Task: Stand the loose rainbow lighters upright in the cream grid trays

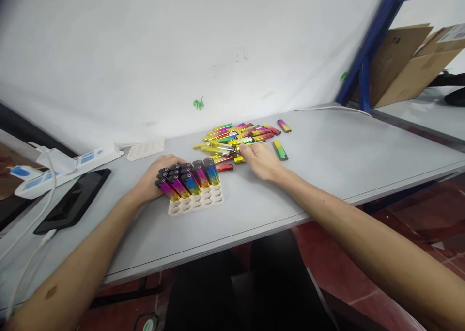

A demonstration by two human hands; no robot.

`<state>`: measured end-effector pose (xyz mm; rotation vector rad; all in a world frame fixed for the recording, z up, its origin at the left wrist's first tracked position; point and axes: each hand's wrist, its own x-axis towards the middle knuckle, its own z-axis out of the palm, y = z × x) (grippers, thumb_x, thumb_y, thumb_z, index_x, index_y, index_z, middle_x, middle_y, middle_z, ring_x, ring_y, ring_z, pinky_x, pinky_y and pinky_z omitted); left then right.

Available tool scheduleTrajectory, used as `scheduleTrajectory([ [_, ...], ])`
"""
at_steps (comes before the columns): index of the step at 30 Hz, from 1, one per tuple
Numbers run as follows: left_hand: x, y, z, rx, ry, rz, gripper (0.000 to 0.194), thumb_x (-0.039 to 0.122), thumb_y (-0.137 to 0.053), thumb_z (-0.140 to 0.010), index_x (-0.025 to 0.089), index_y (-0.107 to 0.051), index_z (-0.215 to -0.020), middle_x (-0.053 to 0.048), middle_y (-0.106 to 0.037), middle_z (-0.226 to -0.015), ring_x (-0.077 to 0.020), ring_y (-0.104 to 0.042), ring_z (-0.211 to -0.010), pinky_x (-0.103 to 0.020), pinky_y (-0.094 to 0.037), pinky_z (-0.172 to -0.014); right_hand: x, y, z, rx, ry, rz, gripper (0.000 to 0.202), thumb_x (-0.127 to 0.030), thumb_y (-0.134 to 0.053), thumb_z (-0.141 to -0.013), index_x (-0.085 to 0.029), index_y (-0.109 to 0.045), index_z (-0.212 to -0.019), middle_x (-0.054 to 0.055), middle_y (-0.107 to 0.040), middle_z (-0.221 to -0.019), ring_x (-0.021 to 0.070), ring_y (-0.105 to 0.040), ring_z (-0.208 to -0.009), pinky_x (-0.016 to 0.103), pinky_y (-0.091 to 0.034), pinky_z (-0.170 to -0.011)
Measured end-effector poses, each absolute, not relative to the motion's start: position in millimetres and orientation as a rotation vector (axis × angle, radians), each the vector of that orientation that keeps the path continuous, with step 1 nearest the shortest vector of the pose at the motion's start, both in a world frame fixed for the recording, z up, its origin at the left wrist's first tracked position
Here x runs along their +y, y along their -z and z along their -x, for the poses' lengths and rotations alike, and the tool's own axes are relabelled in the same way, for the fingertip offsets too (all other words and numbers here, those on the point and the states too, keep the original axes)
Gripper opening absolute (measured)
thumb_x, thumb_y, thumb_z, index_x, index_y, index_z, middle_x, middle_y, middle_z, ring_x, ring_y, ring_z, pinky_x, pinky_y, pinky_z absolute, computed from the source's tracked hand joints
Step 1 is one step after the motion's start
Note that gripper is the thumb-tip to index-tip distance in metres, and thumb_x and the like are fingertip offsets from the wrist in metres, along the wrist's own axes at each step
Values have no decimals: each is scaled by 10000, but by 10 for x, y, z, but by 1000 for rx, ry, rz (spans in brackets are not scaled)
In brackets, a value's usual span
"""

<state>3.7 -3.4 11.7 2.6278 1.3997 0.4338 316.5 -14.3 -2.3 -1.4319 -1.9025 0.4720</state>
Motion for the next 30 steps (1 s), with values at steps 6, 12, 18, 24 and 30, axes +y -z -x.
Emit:
scheduleTrajectory([
  [6,-28,-118,-35,1410,-434,-2626,260,187,-563,-709,184,-617,-962,-83,-663,-1021,-249,-574,-978,-371,-413,-893,-151,34,-3153,-1935,-448,1447,597,-622,-248,-974,-227,-235,-526,-20,-282,-501,121,-268,-487,312,-218,-518],
  [12,-46,-123,-47,1433,-444,-2605,255,170,-572,-704,197,-614,-954,-74,-657,-1020,-245,-564,-980,-360,-422,-871,-149,36,-3165,-1916,-426,1385,524,-480,-275,-992,-247,-245,-524,-4,-337,-474,147,-319,-480,319,-270,-509],
  [18,-40,-110,-37,1408,-449,-2614,265,171,-563,-704,177,-623,-962,-89,-657,-1018,-251,-563,-975,-375,-418,-883,-153,24,-3168,-1926,-447,1404,575,-511,-231,-1005,-235,-304,-506,-2,-370,-470,150,-355,-479,317,-284,-526],
  [24,-31,-111,-39,1421,-443,-2624,267,183,-564,-699,184,-629,-958,-80,-661,-1018,-256,-572,-983,-370,-427,-878,-185,9,-3143,-1924,-413,1304,461,-546,-354,-988,-207,-530,-729,-19,-496,-614,140,-447,-578,285,-328,-582],
  [30,-25,-111,-36,1406,-423,-2638,265,179,-575,-712,169,-630,-971,-90,-656,-1012,-254,-571,-969,-373,-419,-876,-395,-121,-3060,-1960,-410,1091,322,-462,-628,-882,-186,-578,-723,-3,-561,-709,131,-499,-666,276,-385,-629],
])
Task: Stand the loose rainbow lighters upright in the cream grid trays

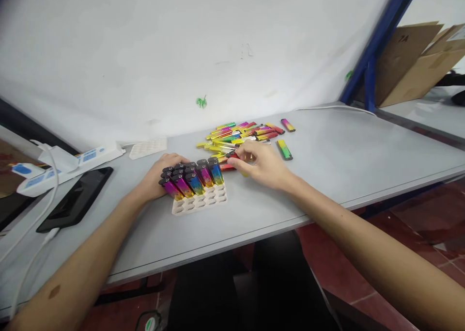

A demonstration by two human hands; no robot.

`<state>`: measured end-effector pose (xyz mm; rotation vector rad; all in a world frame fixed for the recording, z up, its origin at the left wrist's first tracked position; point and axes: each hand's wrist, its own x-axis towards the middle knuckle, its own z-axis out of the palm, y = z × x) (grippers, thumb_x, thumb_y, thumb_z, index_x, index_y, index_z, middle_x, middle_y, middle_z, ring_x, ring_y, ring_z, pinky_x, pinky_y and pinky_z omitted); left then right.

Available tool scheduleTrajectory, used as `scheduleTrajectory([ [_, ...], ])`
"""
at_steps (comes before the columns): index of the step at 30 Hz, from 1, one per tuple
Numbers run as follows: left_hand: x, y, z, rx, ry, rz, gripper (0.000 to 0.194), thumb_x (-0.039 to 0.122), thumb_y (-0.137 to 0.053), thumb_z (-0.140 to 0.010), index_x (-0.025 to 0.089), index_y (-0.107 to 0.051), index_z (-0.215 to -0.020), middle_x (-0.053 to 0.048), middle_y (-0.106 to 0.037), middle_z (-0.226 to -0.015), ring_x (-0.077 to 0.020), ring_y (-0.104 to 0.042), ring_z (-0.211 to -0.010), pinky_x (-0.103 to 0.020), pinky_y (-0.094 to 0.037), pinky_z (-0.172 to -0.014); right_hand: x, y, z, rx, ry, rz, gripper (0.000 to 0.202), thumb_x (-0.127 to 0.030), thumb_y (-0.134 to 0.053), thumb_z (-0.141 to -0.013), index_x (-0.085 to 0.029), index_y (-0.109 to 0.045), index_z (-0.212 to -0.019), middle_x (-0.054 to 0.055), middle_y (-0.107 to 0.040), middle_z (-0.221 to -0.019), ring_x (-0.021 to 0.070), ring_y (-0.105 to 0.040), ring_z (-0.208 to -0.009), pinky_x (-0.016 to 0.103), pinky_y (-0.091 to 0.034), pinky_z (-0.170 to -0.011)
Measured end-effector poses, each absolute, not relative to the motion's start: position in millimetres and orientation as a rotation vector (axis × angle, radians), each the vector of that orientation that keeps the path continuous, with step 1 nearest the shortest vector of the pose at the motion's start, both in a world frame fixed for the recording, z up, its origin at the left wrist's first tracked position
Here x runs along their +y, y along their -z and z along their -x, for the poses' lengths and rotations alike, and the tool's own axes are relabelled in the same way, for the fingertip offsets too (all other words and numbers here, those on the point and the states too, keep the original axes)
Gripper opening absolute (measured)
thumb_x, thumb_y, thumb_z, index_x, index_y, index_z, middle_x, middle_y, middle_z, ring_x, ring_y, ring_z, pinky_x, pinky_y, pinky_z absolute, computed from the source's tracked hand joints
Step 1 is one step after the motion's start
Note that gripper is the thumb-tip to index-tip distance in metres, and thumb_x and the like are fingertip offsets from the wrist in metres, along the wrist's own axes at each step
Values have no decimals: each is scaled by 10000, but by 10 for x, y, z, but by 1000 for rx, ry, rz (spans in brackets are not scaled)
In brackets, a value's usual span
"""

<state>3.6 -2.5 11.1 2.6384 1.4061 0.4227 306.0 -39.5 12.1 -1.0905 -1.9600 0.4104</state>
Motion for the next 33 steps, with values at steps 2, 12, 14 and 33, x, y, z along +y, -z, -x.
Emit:
scheduleTrajectory([
  [2,-24,-101,-31,1402,-418,-2643,284,180,-585,-710,165,-633,-990,-92,-654,-1011,-257,-564,-964,-374,-419,-866,-487,-189,-3010,-1952,-441,1025,323,-452,-633,-887,-184,-586,-711,-6,-553,-686,126,-493,-655,273,-387,-619],
  [12,-51,-96,-36,1388,-457,-2650,255,189,-584,-755,165,-639,-1003,-87,-652,-1011,-252,-565,-962,-375,-421,-870,-667,-253,-2661,-2181,-396,909,196,-355,-674,-889,-196,-644,-999,8,-686,-807,128,-606,-680,258,-452,-628],
  [14,-47,-94,-36,1380,-459,-2655,268,190,-582,-759,161,-640,-1018,-93,-652,-1016,-259,-564,-966,-385,-424,-867,-668,-241,-2639,-2220,-329,945,211,-358,-663,-898,-201,-638,-1036,7,-693,-819,125,-598,-664,258,-438,-615],
  [33,-34,-72,-31,1368,-472,-2644,242,177,-585,-769,170,-634,-1006,-82,-655,-1012,-244,-564,-952,-381,-405,-884,-720,-393,-2662,-2325,-60,947,178,-361,-634,-919,-204,-672,-993,-2,-694,-786,117,-593,-640,241,-356,-553],
])
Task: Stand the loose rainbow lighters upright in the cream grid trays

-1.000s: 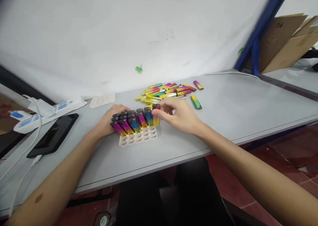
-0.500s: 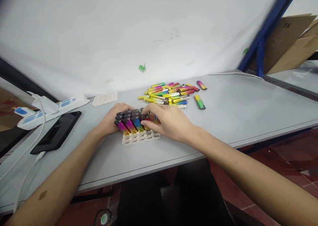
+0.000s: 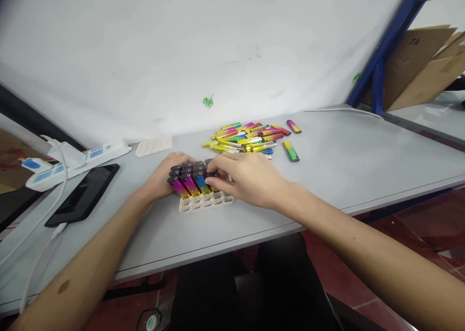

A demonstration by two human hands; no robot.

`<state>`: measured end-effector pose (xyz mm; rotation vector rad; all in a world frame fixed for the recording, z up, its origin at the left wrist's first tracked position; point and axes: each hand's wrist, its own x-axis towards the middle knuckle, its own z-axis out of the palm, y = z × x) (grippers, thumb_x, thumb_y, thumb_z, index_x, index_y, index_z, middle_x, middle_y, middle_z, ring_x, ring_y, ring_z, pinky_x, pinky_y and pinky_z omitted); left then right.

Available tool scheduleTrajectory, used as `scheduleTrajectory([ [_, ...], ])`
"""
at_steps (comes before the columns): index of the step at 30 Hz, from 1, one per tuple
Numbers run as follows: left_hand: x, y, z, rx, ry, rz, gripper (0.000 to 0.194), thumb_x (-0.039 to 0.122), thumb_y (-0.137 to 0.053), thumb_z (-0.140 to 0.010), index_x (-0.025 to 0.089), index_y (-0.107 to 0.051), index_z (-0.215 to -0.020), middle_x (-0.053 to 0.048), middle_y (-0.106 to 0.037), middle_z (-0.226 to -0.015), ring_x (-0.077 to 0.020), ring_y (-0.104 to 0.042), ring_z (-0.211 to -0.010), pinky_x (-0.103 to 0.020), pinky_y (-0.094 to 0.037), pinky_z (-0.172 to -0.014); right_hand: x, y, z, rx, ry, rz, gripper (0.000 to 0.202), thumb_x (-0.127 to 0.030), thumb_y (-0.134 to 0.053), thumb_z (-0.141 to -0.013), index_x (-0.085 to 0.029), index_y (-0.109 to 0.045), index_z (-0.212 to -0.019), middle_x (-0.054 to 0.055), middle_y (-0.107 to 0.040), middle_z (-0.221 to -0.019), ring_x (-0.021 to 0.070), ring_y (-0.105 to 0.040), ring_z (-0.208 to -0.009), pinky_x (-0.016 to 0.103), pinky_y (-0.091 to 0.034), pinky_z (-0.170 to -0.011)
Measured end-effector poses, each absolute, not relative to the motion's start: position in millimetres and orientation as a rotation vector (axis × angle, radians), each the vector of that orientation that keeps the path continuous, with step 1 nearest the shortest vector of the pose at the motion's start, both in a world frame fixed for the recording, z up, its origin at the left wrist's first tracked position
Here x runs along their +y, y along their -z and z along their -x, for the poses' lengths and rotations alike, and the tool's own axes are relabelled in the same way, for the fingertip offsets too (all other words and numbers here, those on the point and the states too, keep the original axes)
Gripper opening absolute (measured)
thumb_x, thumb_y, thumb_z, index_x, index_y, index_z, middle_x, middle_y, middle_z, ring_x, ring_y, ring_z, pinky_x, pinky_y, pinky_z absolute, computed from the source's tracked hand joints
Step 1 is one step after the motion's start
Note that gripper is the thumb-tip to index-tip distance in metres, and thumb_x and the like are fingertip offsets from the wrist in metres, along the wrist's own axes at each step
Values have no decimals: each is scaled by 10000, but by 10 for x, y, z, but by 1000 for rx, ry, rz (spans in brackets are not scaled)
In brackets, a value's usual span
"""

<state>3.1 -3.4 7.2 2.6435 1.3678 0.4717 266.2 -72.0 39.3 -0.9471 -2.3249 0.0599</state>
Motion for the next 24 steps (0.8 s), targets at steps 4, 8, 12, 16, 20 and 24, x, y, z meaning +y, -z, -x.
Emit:
scheduleTrajectory([
  [4,-25,-72,-26,1360,-470,-2648,237,188,-582,-767,169,-629,-998,-88,-658,-1009,-253,-568,-964,-386,-405,-880,-720,-410,-2657,-2335,-35,940,175,-357,-634,-918,-200,-682,-979,2,-701,-781,119,-591,-629,246,-359,-554],
  [8,-34,-77,-28,1365,-471,-2657,256,185,-574,-761,170,-631,-1010,-92,-655,-1017,-258,-561,-976,-387,-408,-880,-713,-404,-2672,-2322,-23,946,179,-349,-627,-921,-203,-679,-1011,1,-708,-792,117,-593,-629,246,-360,-549],
  [12,-38,-74,-28,1384,-456,-2641,263,186,-574,-756,172,-640,-1011,-89,-652,-1011,-255,-555,-970,-383,-410,-881,-713,-398,-2691,-2303,9,946,160,-329,-615,-926,-201,-683,-993,4,-713,-793,114,-593,-627,243,-361,-549],
  [16,-29,-64,-21,1393,-457,-2639,278,194,-587,-746,183,-638,-1019,-84,-650,-1024,-255,-551,-978,-376,-411,-874,-734,-394,-2682,-2316,12,954,158,-304,-592,-937,-207,-694,-1008,6,-728,-836,104,-584,-612,240,-354,-546],
  [20,-23,-68,-21,1377,-465,-2652,242,191,-576,-757,183,-634,-992,-80,-655,-1010,-248,-555,-963,-376,-405,-876,-764,-362,-2654,-2350,37,951,215,-303,-567,-948,-205,-704,-1081,15,-745,-875,92,-544,-547,250,-348,-536],
  [24,-24,-81,-26,1374,-446,-2665,238,182,-578,-755,181,-625,-989,-82,-658,-1009,-248,-567,-960,-377,-406,-879,-797,-322,-2659,-2360,99,954,276,-334,-528,-965,-213,-693,-1150,24,-753,-888,99,-539,-530,262,-340,-524],
])
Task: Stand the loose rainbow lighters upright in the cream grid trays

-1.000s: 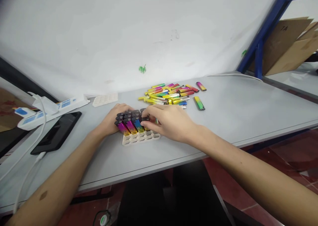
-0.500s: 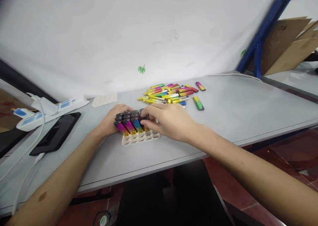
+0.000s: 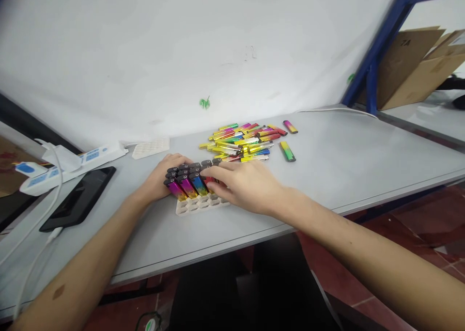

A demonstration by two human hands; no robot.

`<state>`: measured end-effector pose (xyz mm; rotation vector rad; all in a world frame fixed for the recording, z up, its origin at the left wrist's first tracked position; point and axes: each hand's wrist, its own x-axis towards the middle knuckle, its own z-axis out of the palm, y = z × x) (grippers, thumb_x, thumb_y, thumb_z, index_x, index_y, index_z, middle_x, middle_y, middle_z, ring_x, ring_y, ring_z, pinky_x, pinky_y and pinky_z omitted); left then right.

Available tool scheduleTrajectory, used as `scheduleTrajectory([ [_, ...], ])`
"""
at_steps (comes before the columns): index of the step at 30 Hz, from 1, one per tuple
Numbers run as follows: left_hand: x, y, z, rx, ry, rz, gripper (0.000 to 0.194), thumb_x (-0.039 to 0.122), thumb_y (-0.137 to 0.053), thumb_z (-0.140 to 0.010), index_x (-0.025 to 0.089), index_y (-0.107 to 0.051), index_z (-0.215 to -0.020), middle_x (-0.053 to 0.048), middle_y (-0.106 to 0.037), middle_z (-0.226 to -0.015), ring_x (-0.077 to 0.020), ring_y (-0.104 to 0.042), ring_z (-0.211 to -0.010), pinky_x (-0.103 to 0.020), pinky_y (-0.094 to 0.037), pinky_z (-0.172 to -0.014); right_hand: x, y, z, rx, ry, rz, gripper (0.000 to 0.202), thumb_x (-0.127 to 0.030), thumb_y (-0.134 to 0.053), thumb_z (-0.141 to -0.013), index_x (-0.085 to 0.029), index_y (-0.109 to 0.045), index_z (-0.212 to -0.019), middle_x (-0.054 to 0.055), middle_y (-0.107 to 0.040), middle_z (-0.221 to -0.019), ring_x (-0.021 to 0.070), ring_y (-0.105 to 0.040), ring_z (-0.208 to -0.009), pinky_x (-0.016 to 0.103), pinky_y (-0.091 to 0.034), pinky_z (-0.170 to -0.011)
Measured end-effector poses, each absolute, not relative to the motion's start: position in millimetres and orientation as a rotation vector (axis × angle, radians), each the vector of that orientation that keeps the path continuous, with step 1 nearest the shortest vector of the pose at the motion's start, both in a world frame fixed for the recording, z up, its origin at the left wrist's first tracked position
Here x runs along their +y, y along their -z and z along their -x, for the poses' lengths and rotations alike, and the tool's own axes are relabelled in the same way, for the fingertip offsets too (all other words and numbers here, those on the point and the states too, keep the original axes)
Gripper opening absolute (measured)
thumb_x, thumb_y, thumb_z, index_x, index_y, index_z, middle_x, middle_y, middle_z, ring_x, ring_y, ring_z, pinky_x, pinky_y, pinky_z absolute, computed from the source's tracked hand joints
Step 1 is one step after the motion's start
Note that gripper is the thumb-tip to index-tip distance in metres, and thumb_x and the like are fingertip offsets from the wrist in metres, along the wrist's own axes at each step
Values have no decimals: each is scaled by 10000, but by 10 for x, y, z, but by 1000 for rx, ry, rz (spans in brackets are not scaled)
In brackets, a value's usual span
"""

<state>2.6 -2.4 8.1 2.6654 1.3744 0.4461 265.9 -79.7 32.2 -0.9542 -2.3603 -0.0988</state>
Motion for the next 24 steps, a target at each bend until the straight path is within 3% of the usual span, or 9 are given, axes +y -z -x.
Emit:
scheduleTrajectory([
  [6,-40,-105,-46,1389,-435,-2648,262,141,-576,-733,172,-623,-989,-89,-657,-1019,-248,-570,-975,-370,-411,-887,-699,-340,-2993,-2069,230,1385,238,-378,-523,-936,-215,-695,-952,43,-707,-774,165,-593,-615,295,-358,-562],
  [12,-37,-99,-48,1406,-440,-2635,261,139,-579,-731,177,-628,-985,-85,-650,-1007,-252,-558,-968,-370,-422,-866,-483,-153,-3758,-1890,263,2118,429,-602,-574,-835,-186,-662,-784,187,-676,-904,311,-604,-782,390,-377,-604],
  [15,-23,-82,-37,1393,-433,-2654,262,138,-584,-725,179,-628,-980,-81,-645,-997,-244,-556,-946,-366,-421,-859,-478,-15,-4048,-1958,202,2142,391,-557,-577,-848,-186,-645,-745,217,-663,-894,377,-582,-935,397,-344,-589],
  [19,-16,-79,-31,1380,-434,-2663,269,129,-586,-708,176,-626,-970,-86,-646,-995,-247,-558,-945,-368,-420,-852,-475,-7,-4189,-1865,185,2000,302,-487,-682,-782,-196,-622,-728,190,-665,-834,346,-584,-888,395,-359,-599],
  [24,-28,-89,-33,1385,-450,-2650,265,137,-588,-717,184,-624,-975,-85,-657,-1004,-249,-566,-959,-373,-417,-872,-356,-183,-4119,-1644,-112,1932,220,-386,-692,-781,-202,-626,-882,142,-706,-965,259,-635,-786,386,-418,-639],
])
